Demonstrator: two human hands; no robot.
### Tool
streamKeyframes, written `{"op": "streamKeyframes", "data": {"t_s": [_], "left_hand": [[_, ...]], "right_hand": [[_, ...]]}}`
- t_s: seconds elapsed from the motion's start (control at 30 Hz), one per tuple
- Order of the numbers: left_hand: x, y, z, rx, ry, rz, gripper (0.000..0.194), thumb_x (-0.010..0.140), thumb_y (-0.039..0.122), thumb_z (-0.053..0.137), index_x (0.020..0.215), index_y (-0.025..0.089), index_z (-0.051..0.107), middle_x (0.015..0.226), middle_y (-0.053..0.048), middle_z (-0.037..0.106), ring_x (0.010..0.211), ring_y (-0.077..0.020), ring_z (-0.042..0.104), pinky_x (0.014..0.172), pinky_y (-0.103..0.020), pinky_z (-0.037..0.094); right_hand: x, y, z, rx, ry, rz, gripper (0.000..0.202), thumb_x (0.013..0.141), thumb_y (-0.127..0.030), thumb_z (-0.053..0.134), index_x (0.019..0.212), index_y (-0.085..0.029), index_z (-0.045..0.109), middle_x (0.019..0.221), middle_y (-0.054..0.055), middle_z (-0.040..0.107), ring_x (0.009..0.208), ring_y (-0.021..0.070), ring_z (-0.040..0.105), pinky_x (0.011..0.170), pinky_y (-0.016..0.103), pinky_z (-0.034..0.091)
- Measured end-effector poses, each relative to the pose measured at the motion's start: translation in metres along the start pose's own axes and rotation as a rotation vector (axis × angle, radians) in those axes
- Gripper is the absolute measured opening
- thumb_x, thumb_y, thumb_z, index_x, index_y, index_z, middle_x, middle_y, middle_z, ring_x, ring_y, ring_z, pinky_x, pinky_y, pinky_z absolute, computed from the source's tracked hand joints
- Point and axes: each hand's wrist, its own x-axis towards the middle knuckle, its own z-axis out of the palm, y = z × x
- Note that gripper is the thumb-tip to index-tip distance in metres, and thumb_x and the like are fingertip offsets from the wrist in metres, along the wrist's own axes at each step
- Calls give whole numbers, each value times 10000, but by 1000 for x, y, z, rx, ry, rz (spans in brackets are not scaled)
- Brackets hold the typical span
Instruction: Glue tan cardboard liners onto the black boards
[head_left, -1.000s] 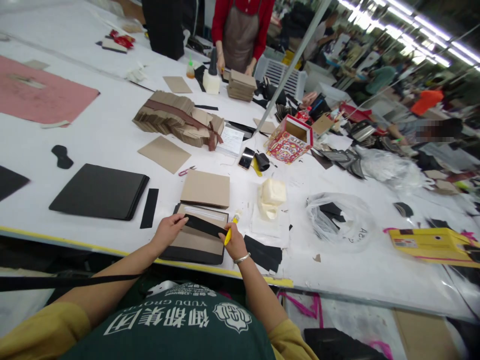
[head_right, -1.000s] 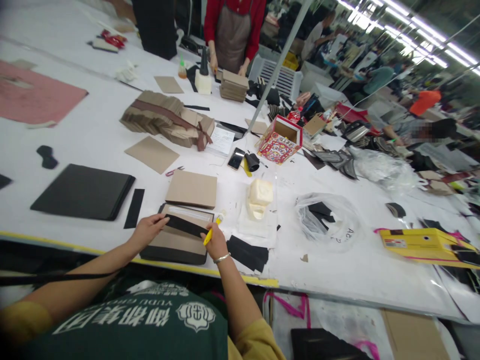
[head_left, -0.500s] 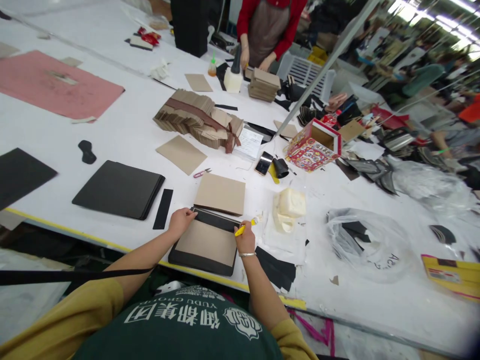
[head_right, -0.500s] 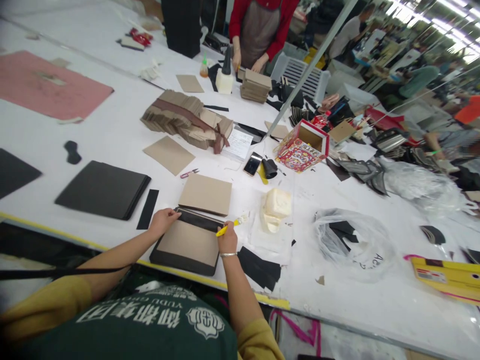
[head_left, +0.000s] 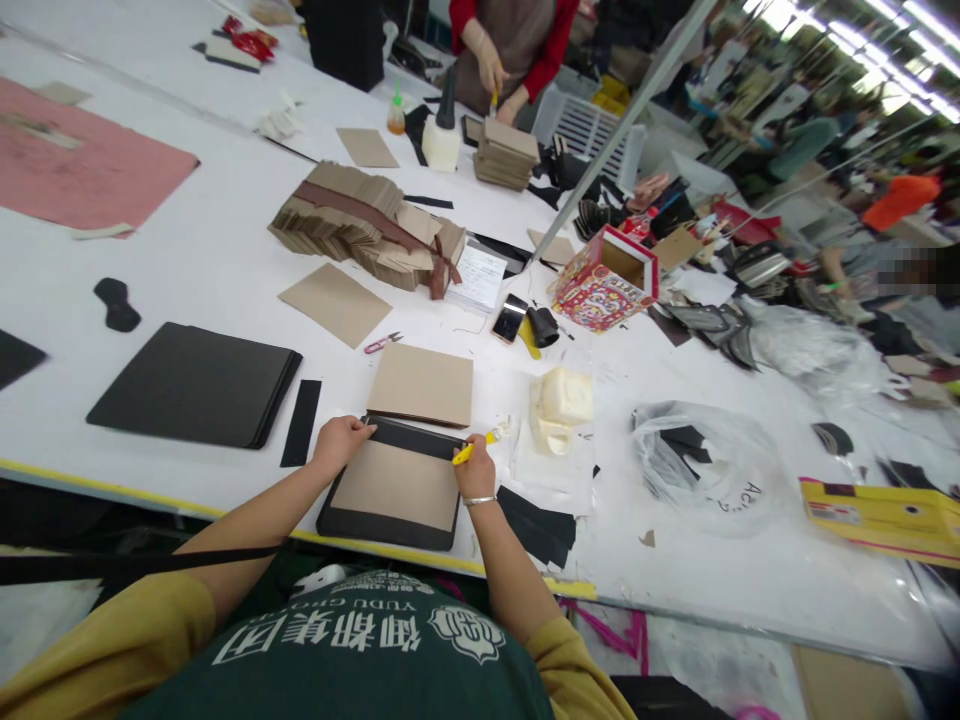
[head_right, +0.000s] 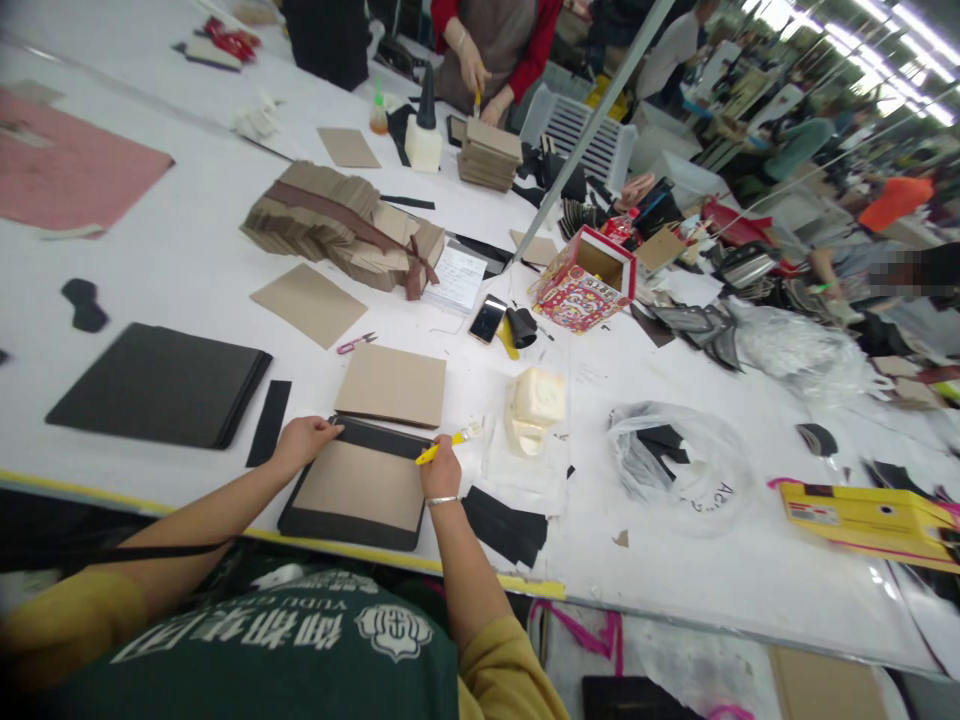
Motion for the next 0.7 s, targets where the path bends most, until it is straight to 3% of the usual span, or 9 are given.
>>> {"op": "streamKeyframes", "data": {"t_s": [0.5, 0.6, 0.7], "left_hand": [[0, 2, 0, 122, -2, 38, 355, 690, 532, 518, 584, 196, 563, 539, -16, 567, 556, -176, 536, 511, -266, 316], [-6, 3, -1, 280, 102, 222, 333, 758, 480, 476, 725, 175, 605, 741, -75, 629, 715, -218, 574, 594, -292, 374], [-17, 3, 7, 411, 181, 589, 340, 830, 350, 414, 1042, 141, 579, 1097, -143, 588, 1025, -251, 520, 817, -344, 376]], "right_hand": [[1, 1, 2, -59, -33, -10, 235, 768, -182, 486, 998, -194, 440, 692, -5, 557, 605, 144, 540, 543, 222, 355], [0, 1, 0, -130, 42, -43, 265, 780, -218, 503, 1038, -171, 466, 752, 38, 568, 693, 171, 542, 607, 247, 384], [-6, -5, 4, -177, 115, -186, 270, 814, -229, 467, 1068, -140, 497, 862, 103, 575, 804, 203, 530, 713, 302, 409]]}}
